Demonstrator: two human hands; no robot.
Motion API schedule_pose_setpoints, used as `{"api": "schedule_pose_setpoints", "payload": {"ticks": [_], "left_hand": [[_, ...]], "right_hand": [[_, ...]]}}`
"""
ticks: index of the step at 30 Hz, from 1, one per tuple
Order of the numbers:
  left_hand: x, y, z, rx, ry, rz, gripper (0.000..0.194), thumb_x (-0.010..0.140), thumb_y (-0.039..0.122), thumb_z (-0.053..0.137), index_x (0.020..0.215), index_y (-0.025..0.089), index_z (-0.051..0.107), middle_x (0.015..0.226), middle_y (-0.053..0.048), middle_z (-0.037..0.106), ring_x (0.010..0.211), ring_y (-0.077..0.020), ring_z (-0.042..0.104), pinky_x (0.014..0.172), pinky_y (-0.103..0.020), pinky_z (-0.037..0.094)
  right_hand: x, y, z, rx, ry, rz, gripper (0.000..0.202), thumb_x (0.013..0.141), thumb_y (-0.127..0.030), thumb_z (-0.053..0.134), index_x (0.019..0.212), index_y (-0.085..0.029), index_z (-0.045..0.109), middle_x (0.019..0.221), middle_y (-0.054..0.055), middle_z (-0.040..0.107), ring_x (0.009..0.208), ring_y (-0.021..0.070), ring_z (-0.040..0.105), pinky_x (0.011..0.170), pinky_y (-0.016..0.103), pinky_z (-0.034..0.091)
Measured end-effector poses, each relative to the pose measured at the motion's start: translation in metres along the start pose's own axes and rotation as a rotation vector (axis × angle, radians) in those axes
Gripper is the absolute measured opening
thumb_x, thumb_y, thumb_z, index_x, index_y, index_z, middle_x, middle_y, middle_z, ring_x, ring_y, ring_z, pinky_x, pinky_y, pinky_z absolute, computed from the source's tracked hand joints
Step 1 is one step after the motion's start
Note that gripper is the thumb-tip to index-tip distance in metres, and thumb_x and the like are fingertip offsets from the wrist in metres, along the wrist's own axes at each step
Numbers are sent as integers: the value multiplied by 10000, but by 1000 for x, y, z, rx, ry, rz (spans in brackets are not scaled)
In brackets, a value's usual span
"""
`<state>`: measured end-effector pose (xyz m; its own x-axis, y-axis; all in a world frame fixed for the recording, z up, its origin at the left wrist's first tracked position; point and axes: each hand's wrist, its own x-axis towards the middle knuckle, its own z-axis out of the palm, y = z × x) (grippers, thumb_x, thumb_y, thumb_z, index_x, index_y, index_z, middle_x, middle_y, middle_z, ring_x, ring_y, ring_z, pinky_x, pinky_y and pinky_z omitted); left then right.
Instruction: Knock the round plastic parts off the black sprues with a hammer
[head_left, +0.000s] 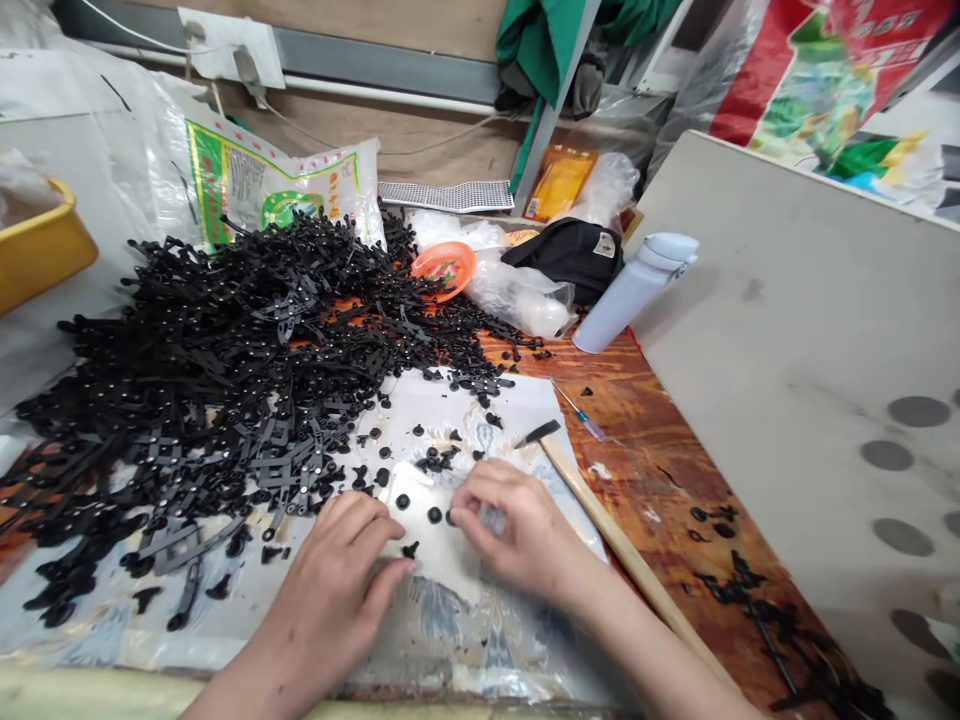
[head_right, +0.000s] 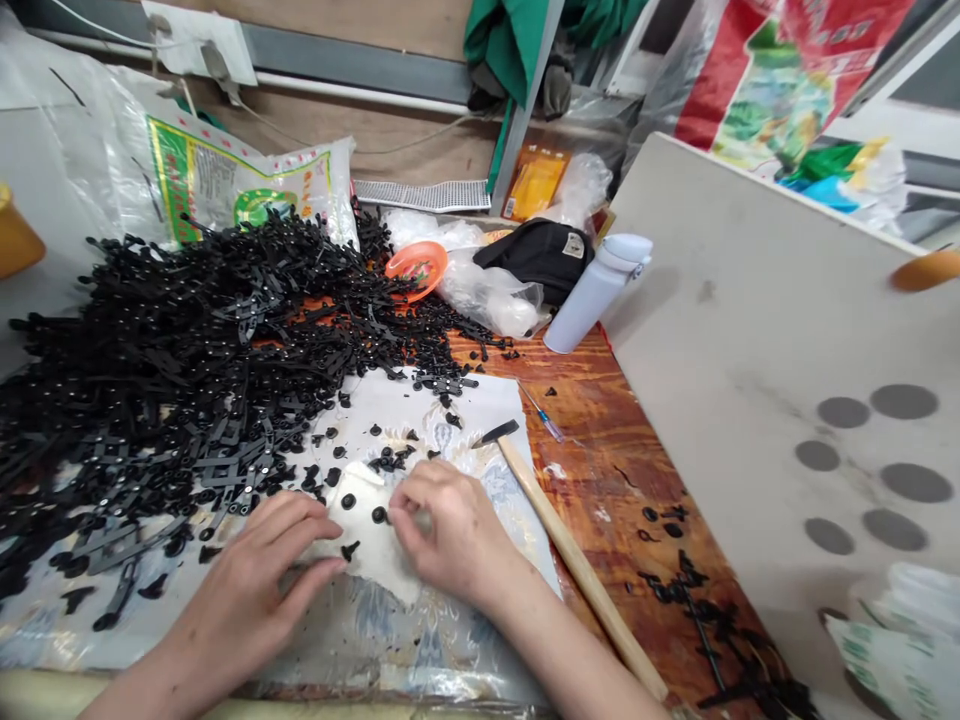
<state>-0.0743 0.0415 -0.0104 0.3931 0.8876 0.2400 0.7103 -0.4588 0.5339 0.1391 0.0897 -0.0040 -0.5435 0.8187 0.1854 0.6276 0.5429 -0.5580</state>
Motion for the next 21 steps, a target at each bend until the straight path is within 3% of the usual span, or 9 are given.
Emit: {"api": "schedule_pose_setpoints", "payload": {"ticks": [4,9,15,18,21], "left_hand": [[1,3,8,-30,-24,17,148,888,70,466,835,185,543,798,-26,547,810,-198,483,713,-373,409],[2,-2,5,-10,-61,13,178,893,88,465,757,186,525,748,-16,539,748,-184,474,684,-370,406],[-7,-2,8,37,130,194,166,847,-11,523,845,150,563,788,-48,603,791,-187,494,714,-369,428],[-2,-4,9,171,252,272,159,799,-38,579,867,105,589,797,-84,635,795,-206,509,704,-383,442],[4,-9,8,298,263,379,144,793,-47,552,815,86,604,738,-100,643,736,-213,514,647,-378,453]], "right_hand": [[-17,-8,4,48,-52,47,90,822,-132,564,837,-191,631,772,30,621,778,177,557,709,291,425],[-10,-2,4,111,58,105,84,858,-169,555,866,-190,636,818,47,650,808,182,585,739,302,448],[-13,7,6,122,35,135,145,871,-137,526,810,-202,641,792,32,661,775,168,592,712,282,452],[-17,9,9,121,36,156,151,872,-137,524,813,-204,647,797,26,664,773,159,595,712,273,451],[-19,13,8,98,48,186,151,870,-144,527,825,-206,656,800,23,663,772,154,599,713,265,448]]}}
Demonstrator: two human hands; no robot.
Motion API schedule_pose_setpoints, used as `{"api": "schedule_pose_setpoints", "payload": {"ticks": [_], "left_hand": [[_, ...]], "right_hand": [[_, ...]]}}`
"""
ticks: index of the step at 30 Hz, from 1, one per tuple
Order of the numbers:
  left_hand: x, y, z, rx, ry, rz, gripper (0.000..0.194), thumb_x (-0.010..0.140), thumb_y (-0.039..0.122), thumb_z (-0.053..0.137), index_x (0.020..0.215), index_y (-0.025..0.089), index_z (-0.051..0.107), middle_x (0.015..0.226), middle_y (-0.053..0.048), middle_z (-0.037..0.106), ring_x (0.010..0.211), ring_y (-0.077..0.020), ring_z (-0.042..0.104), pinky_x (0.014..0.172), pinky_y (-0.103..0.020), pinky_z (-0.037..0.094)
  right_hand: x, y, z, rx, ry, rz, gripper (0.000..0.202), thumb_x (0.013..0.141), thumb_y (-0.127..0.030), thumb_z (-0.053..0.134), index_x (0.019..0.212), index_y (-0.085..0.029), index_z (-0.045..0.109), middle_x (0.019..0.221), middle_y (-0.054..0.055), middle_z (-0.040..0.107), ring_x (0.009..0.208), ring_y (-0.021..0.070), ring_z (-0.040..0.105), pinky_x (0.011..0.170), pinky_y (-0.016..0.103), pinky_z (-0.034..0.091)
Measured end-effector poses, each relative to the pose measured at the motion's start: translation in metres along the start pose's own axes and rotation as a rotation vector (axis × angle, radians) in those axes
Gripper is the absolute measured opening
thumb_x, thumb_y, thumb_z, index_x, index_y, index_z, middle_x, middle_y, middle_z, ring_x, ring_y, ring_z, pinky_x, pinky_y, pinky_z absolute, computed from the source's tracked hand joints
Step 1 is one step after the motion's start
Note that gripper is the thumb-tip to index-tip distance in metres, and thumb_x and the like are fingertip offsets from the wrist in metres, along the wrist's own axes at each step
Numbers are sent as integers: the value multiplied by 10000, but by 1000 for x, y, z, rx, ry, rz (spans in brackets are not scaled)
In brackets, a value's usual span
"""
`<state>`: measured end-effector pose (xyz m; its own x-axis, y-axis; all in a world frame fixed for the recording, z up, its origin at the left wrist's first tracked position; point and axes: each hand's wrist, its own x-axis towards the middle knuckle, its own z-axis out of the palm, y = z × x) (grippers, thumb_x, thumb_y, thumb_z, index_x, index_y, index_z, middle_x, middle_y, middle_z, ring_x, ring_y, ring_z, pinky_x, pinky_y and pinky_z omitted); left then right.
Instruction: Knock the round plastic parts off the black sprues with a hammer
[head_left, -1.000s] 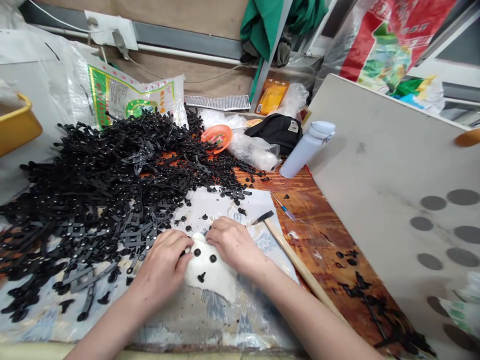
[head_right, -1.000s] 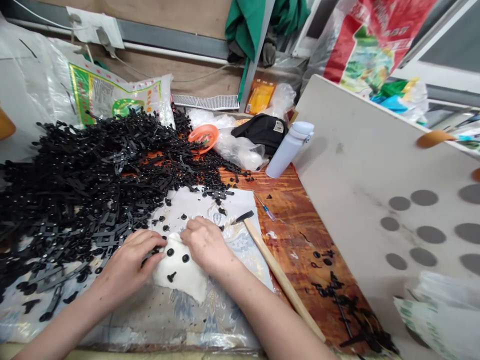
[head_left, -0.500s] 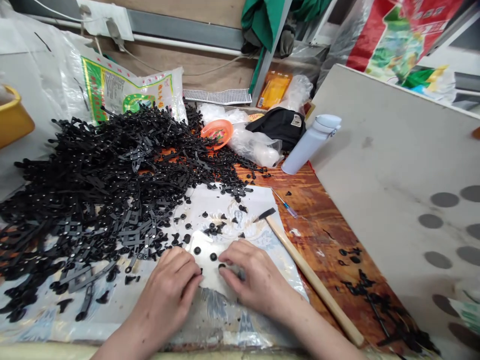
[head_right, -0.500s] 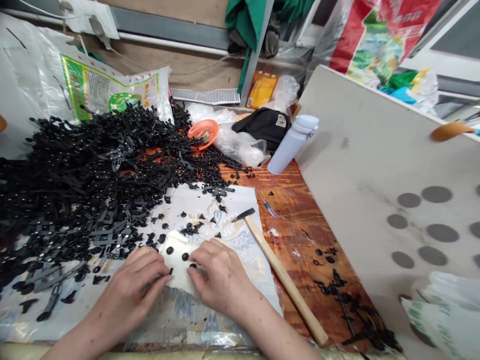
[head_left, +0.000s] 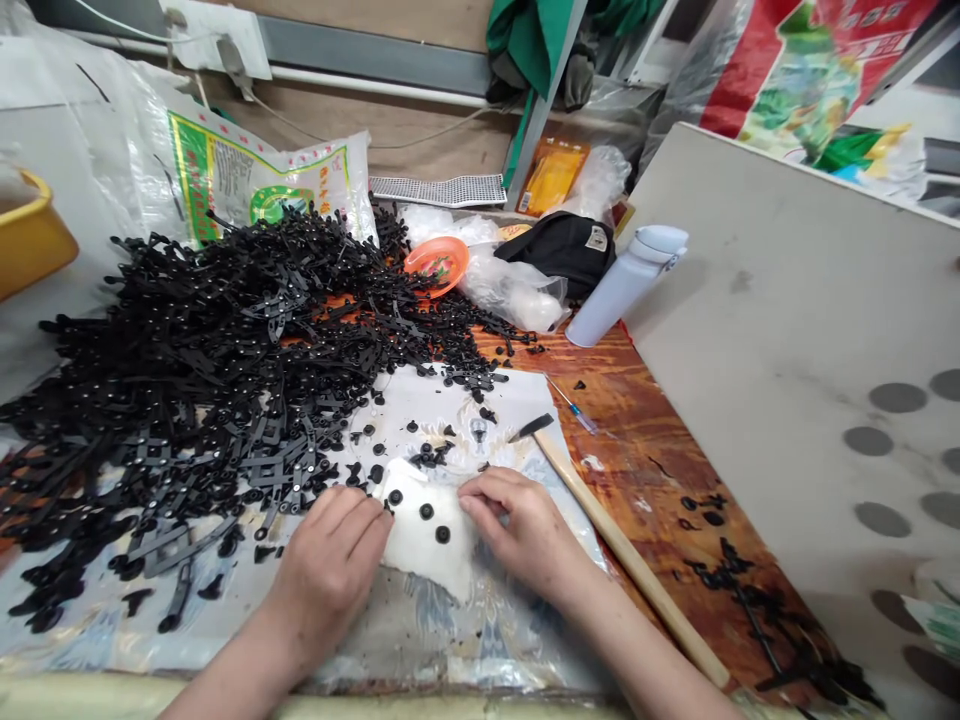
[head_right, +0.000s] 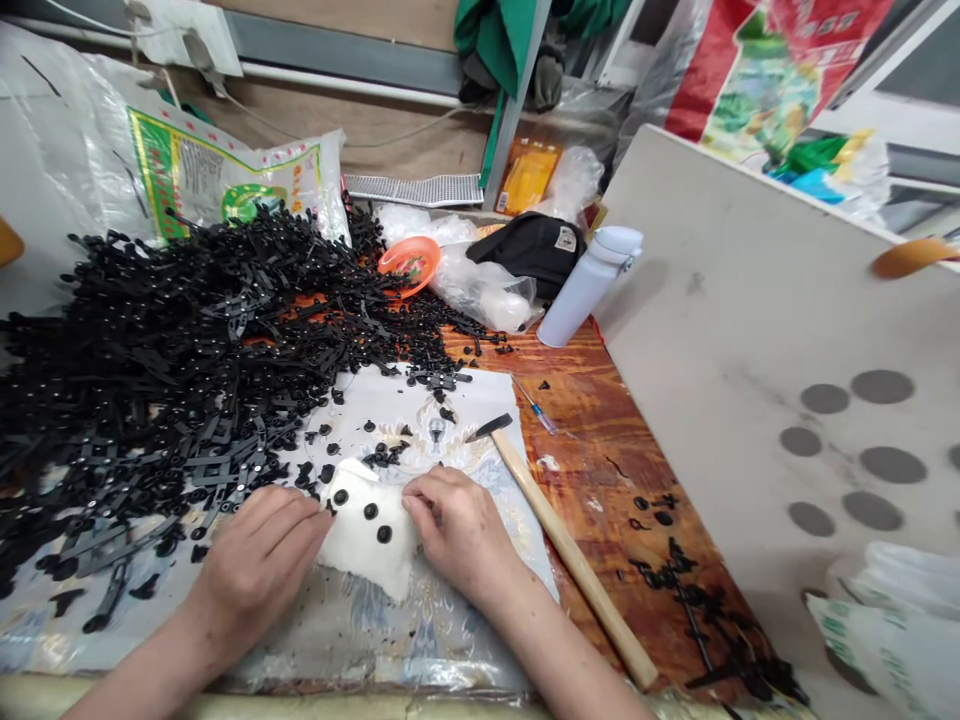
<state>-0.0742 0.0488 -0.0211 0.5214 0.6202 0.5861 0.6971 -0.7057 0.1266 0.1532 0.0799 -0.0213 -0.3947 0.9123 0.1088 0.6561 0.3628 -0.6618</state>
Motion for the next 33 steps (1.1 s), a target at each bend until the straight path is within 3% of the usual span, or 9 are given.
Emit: {"api": "schedule_pose_setpoints", "payload": {"ticks": [3,6,9,13,17,21,25,30,33], "left_hand": [[-3,-4,1,16,-52,77,215,816,-50,461,841,92,621,774,-114,667,767,-228,549,715,-412,492],[-9,-6,0,-38,-90,25,275,840,-25,422,899,144,631,849,-97,685,841,-223,591,835,-432,497],[-12,-6,0,-137,-102,-46,254,862,25,445,884,192,635,853,-67,688,827,-203,617,829,-398,510],[-16,-6,-5,-176,-113,-98,214,855,25,497,902,187,629,884,-67,687,871,-204,618,860,-392,490],[-31,-10,-18,-146,-101,-144,220,828,15,565,977,172,603,924,-74,677,924,-209,594,908,-401,445],[-40,-15,-29,-125,-93,-261,207,824,24,580,947,191,580,888,-52,660,910,-197,584,871,-370,452],[-36,-24,-32,-30,-65,-420,126,861,78,524,889,194,567,846,-51,647,868,-207,586,811,-379,471],[-34,-39,-39,243,-233,-706,128,875,181,477,820,184,593,863,-80,645,813,-252,599,715,-411,498],[-29,-45,-45,283,-249,-770,187,882,232,471,725,203,569,772,-59,640,763,-250,593,674,-398,487]], "right_hand": [[1,9,-7,-53,27,46,151,868,-157,529,835,-208,667,792,21,664,757,154,602,699,260,445],[7,19,-19,-133,83,130,153,867,-168,519,831,-193,665,775,32,663,688,157,592,647,263,433],[24,26,-27,-204,113,182,156,851,-149,516,846,-196,664,815,45,665,722,173,599,672,276,418],[53,24,-26,-228,72,196,148,833,-130,532,821,-190,666,877,70,661,812,189,613,734,279,406],[60,12,-21,-165,-6,209,158,805,-107,538,737,-181,660,767,54,661,726,174,606,669,259,398],[44,-9,-10,-23,-150,159,149,806,-190,552,705,-207,660,607,-21,627,565,128,554,517,210,353],[42,-23,10,33,-198,143,175,796,-182,523,652,-193,623,570,-16,590,541,127,518,496,215,317],[54,-24,26,65,-233,161,161,751,-198,555,591,-195,561,525,-24,543,496,119,476,468,214,287],[58,-21,23,84,-225,169,111,751,-207,559,641,-199,566,575,-17,568,542,134,506,498,222,324]]}}
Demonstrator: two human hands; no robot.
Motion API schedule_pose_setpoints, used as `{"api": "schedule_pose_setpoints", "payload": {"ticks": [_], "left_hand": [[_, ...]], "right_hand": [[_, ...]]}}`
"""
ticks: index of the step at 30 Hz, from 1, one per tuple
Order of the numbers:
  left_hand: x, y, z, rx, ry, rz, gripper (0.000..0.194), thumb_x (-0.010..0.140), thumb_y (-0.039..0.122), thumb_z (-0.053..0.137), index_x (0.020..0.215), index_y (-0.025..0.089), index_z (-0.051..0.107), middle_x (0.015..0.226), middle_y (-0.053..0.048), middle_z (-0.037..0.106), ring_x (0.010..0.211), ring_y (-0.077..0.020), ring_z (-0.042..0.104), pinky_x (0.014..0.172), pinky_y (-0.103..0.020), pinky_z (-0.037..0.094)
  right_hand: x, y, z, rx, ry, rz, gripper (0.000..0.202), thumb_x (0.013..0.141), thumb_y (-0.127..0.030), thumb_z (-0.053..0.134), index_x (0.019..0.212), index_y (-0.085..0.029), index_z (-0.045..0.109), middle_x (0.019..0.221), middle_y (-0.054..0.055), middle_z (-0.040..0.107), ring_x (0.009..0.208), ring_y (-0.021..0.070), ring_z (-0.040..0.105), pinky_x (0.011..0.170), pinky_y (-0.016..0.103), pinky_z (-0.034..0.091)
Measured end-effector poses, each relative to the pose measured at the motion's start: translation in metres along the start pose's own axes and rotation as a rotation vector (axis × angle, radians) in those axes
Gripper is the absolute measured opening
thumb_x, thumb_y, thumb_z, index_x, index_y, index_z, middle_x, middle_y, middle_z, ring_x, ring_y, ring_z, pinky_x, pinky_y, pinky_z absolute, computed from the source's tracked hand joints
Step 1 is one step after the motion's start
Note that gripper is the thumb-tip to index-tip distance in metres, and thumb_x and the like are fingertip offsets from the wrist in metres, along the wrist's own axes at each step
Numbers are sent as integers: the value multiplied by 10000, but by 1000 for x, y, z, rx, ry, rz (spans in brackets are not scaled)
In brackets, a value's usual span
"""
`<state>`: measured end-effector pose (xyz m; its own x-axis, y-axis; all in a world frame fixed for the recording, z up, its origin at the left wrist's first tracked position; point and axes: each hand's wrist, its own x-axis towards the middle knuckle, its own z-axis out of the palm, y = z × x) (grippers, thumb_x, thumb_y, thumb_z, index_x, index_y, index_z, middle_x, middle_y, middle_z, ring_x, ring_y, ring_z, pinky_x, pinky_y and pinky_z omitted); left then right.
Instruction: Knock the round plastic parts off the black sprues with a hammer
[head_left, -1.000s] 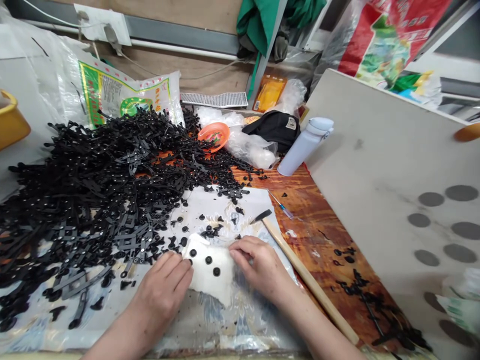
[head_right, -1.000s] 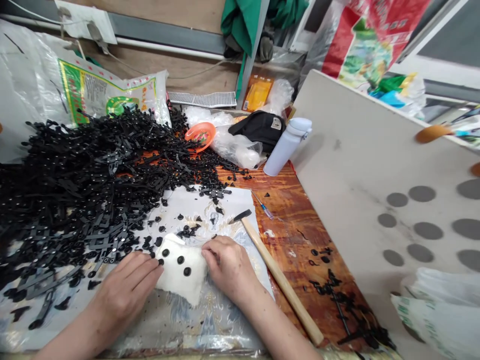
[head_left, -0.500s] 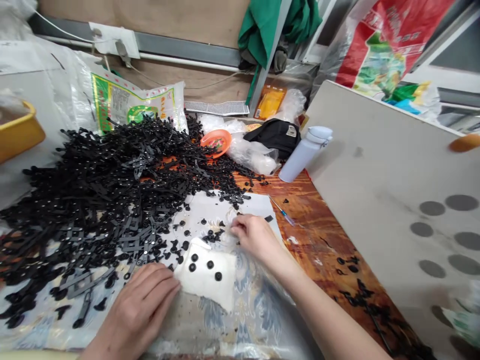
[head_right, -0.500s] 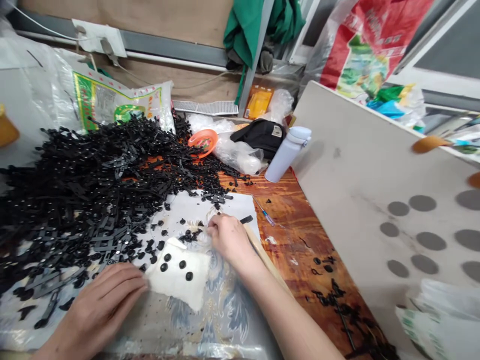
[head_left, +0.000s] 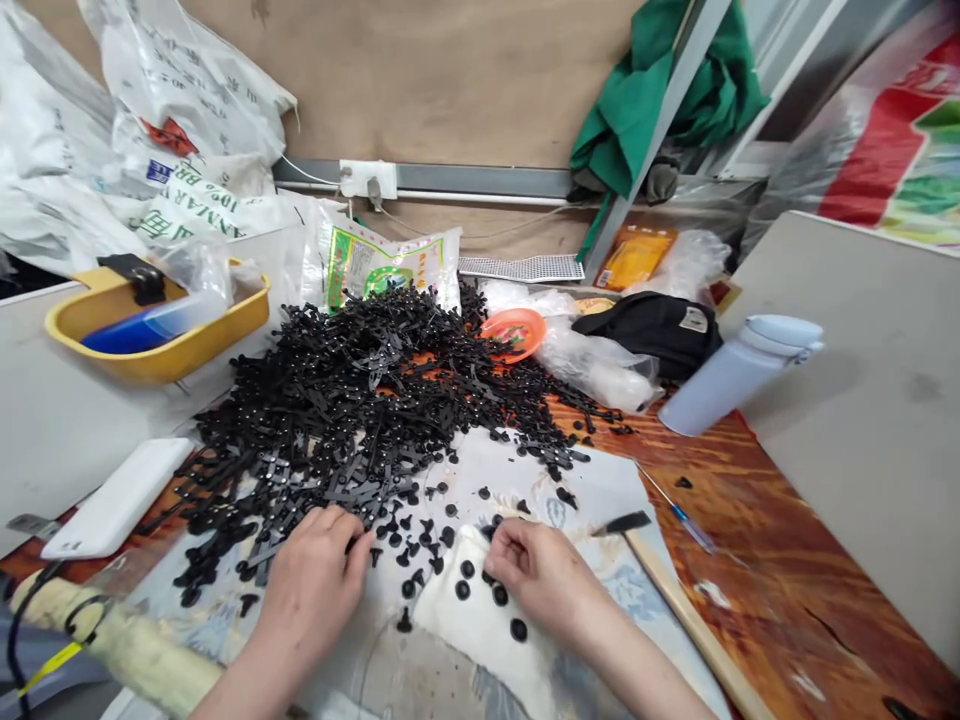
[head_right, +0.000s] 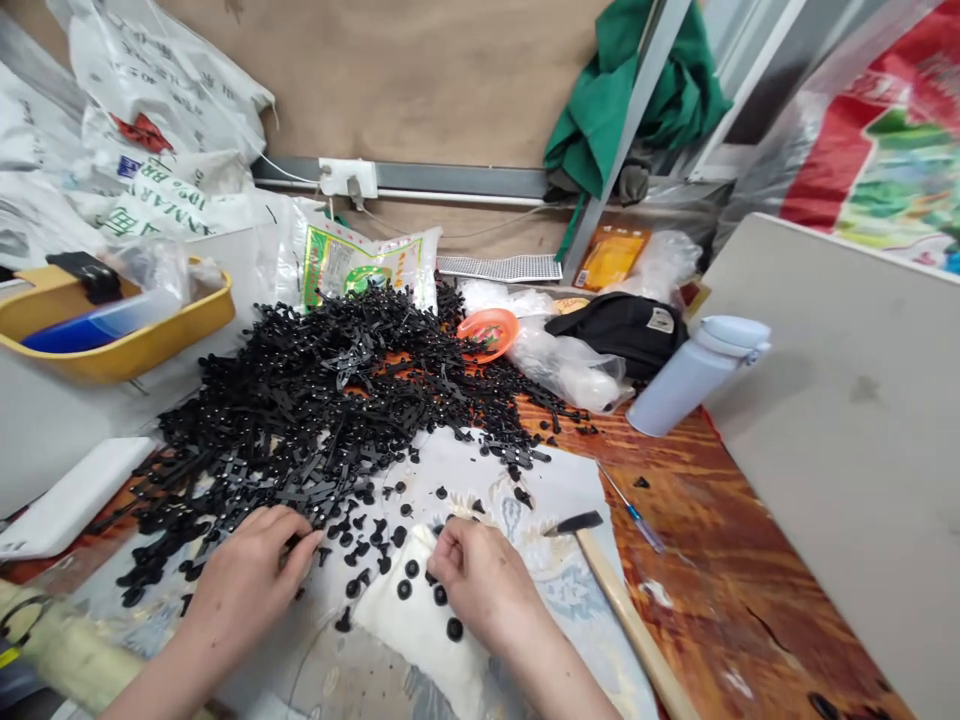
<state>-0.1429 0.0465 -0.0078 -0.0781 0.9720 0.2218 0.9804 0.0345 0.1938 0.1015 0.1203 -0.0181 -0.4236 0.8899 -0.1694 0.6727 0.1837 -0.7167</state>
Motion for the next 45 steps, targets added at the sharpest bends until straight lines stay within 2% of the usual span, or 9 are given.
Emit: {"api": "schedule_pose_setpoints", "payload": {"ticks": [7,11,17,22,28,36,39,42,45], "left_hand": [[42,13,-4,-114,8,-68,32,750,215,610,718,209,611,772,-64,647,832,-274,580,725,-377,451],[54,7,-6,-227,-21,-140,143,690,133,589,577,219,590,630,-9,611,617,-206,571,578,-294,395],[39,13,-38,-625,-12,-336,271,793,420,559,667,187,615,595,10,570,486,-135,493,455,-237,369],[-1,59,-43,-1386,-299,-510,279,694,413,722,596,169,627,580,12,566,540,-114,477,479,-203,406],[-38,86,-24,-1500,-587,-569,265,709,395,736,616,163,647,557,19,559,511,-93,455,460,-189,394],[-42,96,-12,-1503,-696,-601,296,644,403,786,589,142,656,526,12,561,461,-86,458,410,-189,364],[-42,95,-13,-1685,-768,-585,269,707,417,738,728,149,720,652,-41,658,569,-120,542,522,-220,440],[-44,95,-16,-1836,-904,-533,268,765,389,688,896,161,742,845,-98,722,746,-175,620,682,-273,477],[-47,100,-19,-1783,-1044,-461,251,708,345,743,867,151,742,770,-89,721,621,-143,598,594,-246,454]], "right_hand": [[-13,6,-12,112,10,-11,148,807,-276,503,702,-198,572,603,-13,525,568,145,478,531,248,343],[-26,19,-14,157,32,1,178,819,-316,500,708,-200,578,617,-2,533,584,158,480,546,267,352],[-42,8,-17,379,68,30,235,798,-421,540,728,-201,587,665,17,559,626,171,510,584,293,403],[-58,-34,-7,789,-46,53,282,765,-415,626,939,-193,613,780,23,602,668,146,566,581,257,450],[-66,-36,-9,918,76,19,254,785,-382,653,933,-176,642,737,-6,591,620,99,538,515,204,413],[-80,-18,-6,889,48,52,276,764,-389,701,936,-180,647,713,-14,601,613,97,541,518,206,411],[-81,-11,-5,945,15,25,242,796,-390,674,912,-179,655,688,-7,623,573,92,525,531,213,419],[-80,-8,-2,1064,2,-8,202,806,-361,669,909,-187,664,793,22,681,600,95,549,575,224,436],[-79,-9,3,1098,29,-14,158,802,-332,679,872,-191,679,867,42,708,693,114,594,634,232,449]]}}
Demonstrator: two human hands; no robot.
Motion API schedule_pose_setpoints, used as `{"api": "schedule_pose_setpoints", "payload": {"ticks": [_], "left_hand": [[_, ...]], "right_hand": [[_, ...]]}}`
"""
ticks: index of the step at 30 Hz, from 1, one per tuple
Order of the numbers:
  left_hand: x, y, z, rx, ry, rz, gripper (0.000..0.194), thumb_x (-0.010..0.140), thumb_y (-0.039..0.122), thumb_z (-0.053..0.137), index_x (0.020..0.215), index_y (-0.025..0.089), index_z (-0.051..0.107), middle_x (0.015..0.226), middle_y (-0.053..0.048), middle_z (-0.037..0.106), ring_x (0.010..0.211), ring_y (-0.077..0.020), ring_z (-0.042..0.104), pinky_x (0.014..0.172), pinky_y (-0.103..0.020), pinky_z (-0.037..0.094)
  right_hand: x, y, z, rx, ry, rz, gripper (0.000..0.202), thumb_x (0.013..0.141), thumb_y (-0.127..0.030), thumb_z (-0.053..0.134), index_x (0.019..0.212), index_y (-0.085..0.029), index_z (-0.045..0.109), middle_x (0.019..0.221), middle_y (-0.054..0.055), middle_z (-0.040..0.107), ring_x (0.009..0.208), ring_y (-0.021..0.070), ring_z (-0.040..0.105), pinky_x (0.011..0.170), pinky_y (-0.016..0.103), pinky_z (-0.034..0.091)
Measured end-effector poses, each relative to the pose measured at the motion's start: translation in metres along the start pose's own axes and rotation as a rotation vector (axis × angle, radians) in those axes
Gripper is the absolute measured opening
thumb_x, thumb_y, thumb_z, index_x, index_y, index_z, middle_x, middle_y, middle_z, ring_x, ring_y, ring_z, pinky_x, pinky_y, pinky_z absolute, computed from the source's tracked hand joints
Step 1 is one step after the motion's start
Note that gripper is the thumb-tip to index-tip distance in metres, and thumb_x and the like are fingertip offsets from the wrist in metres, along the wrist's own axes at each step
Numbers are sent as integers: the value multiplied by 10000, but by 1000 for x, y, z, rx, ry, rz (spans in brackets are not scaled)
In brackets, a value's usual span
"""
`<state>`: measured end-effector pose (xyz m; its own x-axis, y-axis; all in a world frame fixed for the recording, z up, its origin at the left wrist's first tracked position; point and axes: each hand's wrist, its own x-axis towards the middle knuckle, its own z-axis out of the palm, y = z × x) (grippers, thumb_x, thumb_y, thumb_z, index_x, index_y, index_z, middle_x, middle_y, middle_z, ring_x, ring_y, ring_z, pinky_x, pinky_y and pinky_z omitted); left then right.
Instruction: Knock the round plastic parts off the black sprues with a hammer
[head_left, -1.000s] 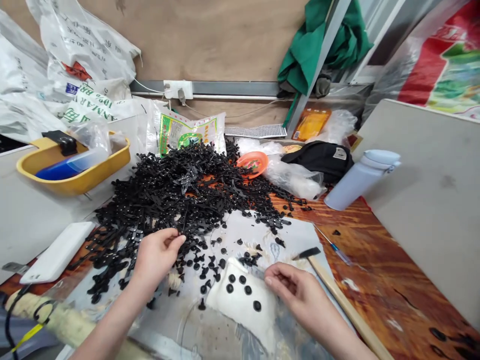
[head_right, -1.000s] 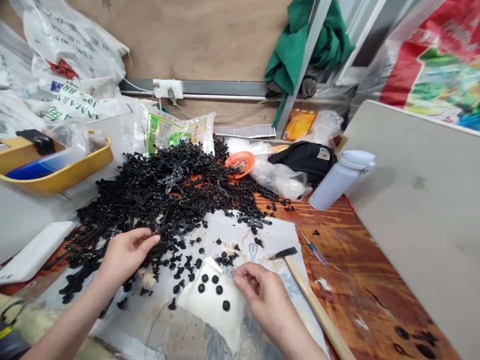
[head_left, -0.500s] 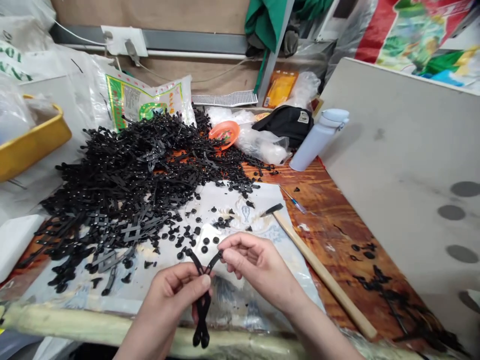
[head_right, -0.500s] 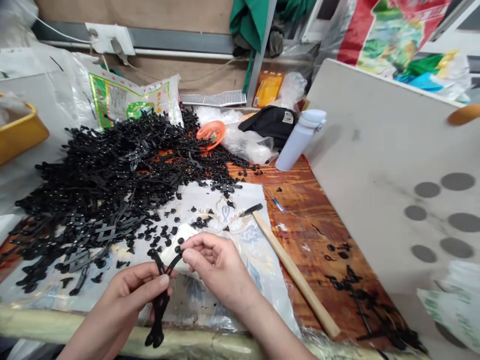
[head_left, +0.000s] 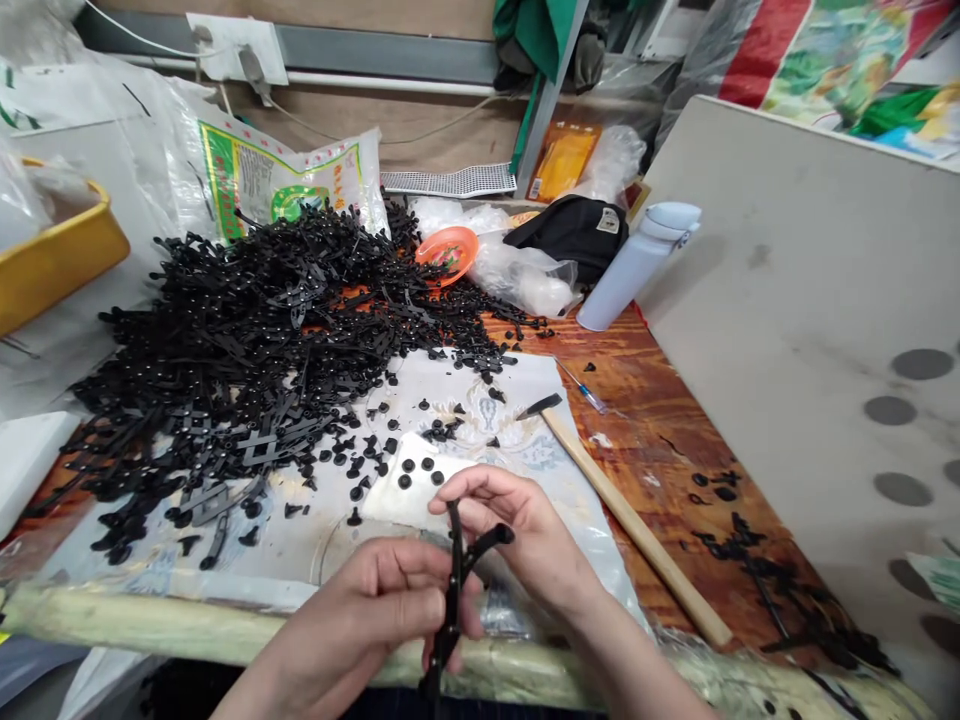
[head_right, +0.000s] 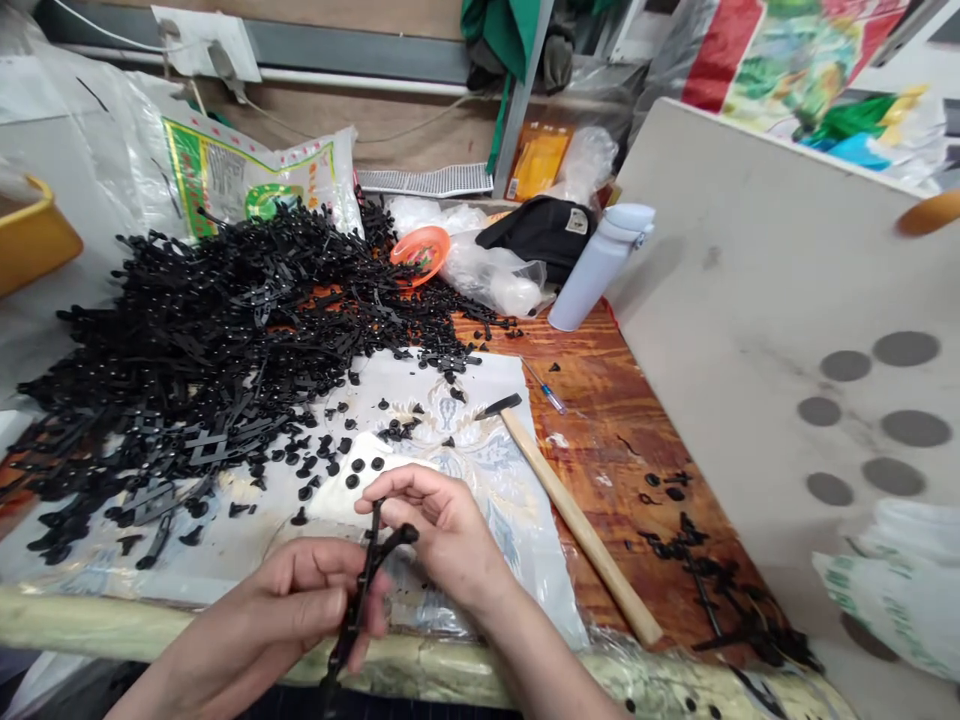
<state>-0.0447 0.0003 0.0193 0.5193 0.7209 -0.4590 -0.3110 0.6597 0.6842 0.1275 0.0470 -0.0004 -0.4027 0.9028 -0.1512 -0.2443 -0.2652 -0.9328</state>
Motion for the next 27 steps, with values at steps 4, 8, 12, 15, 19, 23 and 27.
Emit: {"api": "schedule_pose_setpoints", "payload": {"ticks": [4,8,12,15,19,23,27], "left_hand": [[2,-4,8,130,205,62,215,660,334,777,737,147,704,548,15,582,433,-64,428,411,-176,369],[7,-9,9,169,497,210,225,663,340,772,722,167,641,551,67,496,408,-50,391,370,-165,355],[10,-15,6,230,587,255,225,691,342,748,789,171,640,578,65,512,435,-50,411,397,-159,346],[9,-19,5,314,518,224,266,679,257,760,911,194,647,632,45,565,541,-81,488,470,-162,379],[0,-18,4,291,382,126,274,624,164,781,870,185,663,657,28,603,551,-85,508,495,-173,400],[-9,-16,8,172,426,37,353,605,232,812,941,196,708,575,54,569,435,-43,400,403,-143,315],[-6,-19,13,59,494,193,228,663,357,783,821,197,739,760,-13,686,719,-122,591,655,-169,464]], "right_hand": [[-8,2,3,21,35,47,289,816,-383,652,1043,-203,645,946,64,696,704,132,612,577,237,443],[-30,1,7,-118,-53,170,261,830,-400,619,961,-176,645,806,33,644,688,137,567,594,250,433],[-48,11,17,-201,-74,292,113,709,-187,696,767,-170,601,671,-31,568,630,108,500,613,235,396],[-53,19,18,-199,-58,307,47,749,-168,611,724,-166,570,600,-52,490,572,91,427,546,221,340],[-56,15,8,-273,-133,291,66,715,-158,631,711,-157,565,611,-56,453,569,81,378,528,213,308],[-56,11,-2,-190,-178,325,100,719,-211,638,734,-152,558,576,-43,508,510,77,410,504,214,318],[-56,22,5,-132,-166,361,124,712,-230,638,740,-155,544,558,-33,537,490,85,458,503,218,349]]}}
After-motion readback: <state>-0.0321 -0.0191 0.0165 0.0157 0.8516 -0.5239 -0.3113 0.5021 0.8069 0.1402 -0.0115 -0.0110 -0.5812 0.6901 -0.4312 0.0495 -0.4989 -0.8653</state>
